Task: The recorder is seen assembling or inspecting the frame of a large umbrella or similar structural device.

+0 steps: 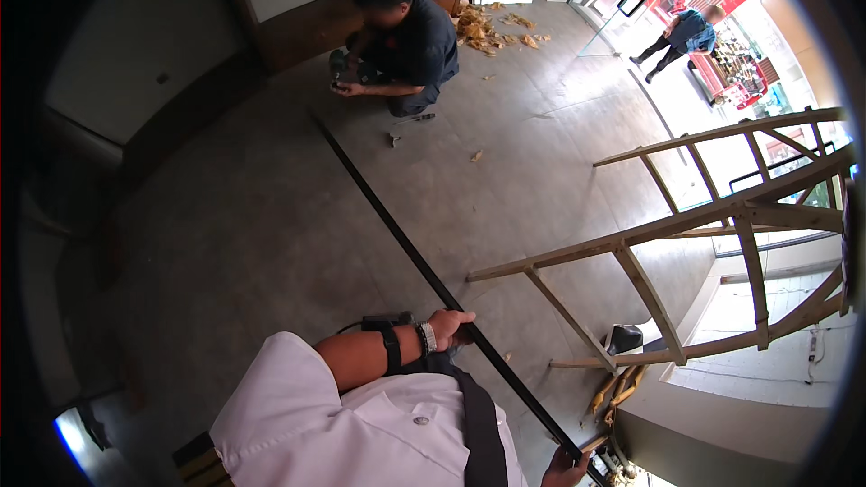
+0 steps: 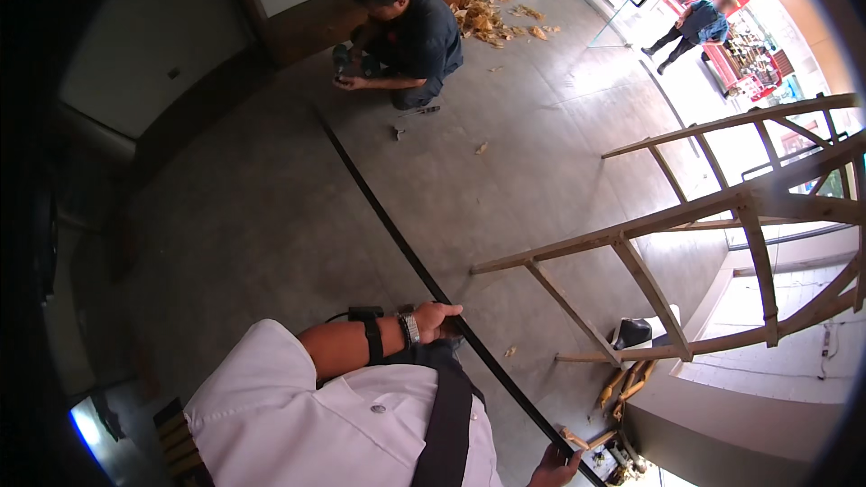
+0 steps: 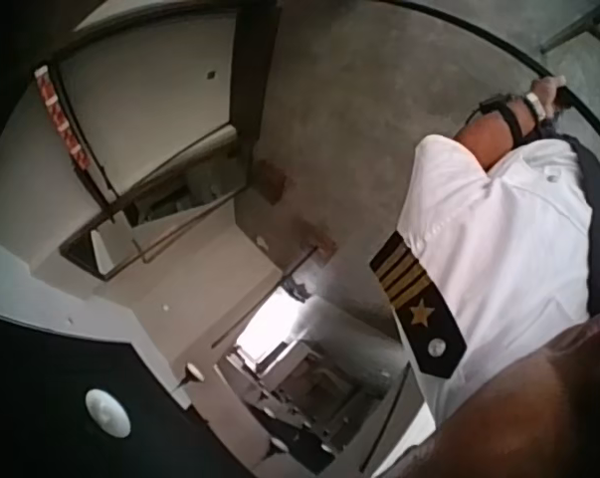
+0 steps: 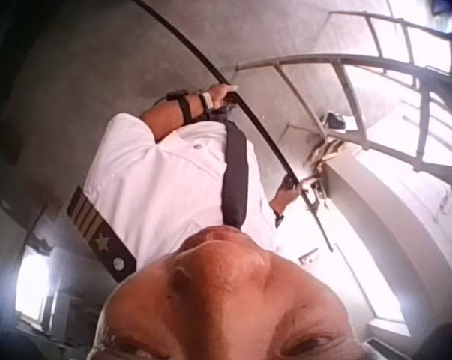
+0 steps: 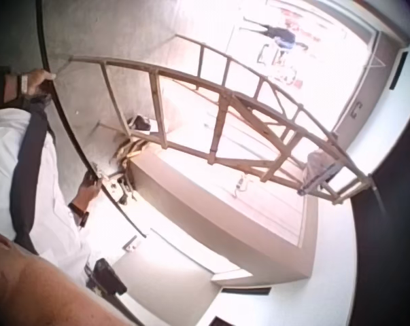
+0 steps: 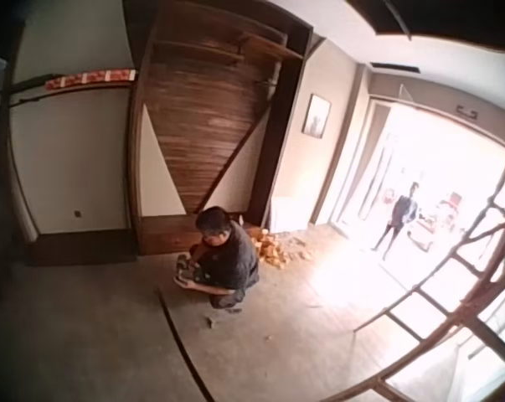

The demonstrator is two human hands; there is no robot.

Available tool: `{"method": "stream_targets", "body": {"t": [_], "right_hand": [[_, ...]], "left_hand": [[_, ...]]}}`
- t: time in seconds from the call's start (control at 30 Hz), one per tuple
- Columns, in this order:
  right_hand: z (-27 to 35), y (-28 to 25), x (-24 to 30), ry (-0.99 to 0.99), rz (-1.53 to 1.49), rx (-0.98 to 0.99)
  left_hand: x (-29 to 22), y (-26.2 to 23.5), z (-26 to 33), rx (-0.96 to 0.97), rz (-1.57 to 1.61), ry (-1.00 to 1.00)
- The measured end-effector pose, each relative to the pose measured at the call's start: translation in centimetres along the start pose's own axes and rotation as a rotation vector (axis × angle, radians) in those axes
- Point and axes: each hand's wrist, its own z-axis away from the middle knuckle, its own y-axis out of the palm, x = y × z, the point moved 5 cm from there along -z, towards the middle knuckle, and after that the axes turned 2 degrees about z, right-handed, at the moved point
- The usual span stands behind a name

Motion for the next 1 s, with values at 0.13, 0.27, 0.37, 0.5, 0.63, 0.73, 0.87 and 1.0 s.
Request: {"method": "stream_targets", "body": {"t": [0.13,0.27,0.37,0.5,0.63,0.73,0.87,1.0], "right_hand": [[0.2,-1.9,0.5,-0.018,-0.008,0.038],[1.0,-1.7,0.7,-0.060,0.009,0.145],[0.0,-3.6,0.6,-0.072,-0.011,0.161],[-1.2,-5.6,0.1,-0.045,0.027,0.123],[-4.0,-9.2,-0.4,-0.043,0.055,0.103],[-3.3,-10.1,-0.1,-0.023,0.032,-0.021],[-3.5,-11.2,0.3,-0.025,0.016,-0.095],[-3.8,-13.3,0.6,-0.005,-0.007,-0.102]], "left_hand": [[1.4,0.7,0.4,0.001,-0.076,-0.020],[2.2,1.1,1.0,-0.015,-0.147,-0.030],[3.2,1.4,0.9,-0.044,-0.159,-0.041],[4.1,1.6,0.4,-0.072,-0.195,-0.017],[5.5,2.2,-0.4,-0.081,-0.250,0.016],[6.9,2.9,-0.9,-0.084,-0.283,0.024],[8.9,3.0,-0.3,-0.147,-0.305,0.079],[10.8,3.6,-0.5,-0.180,-0.355,0.082]]}}
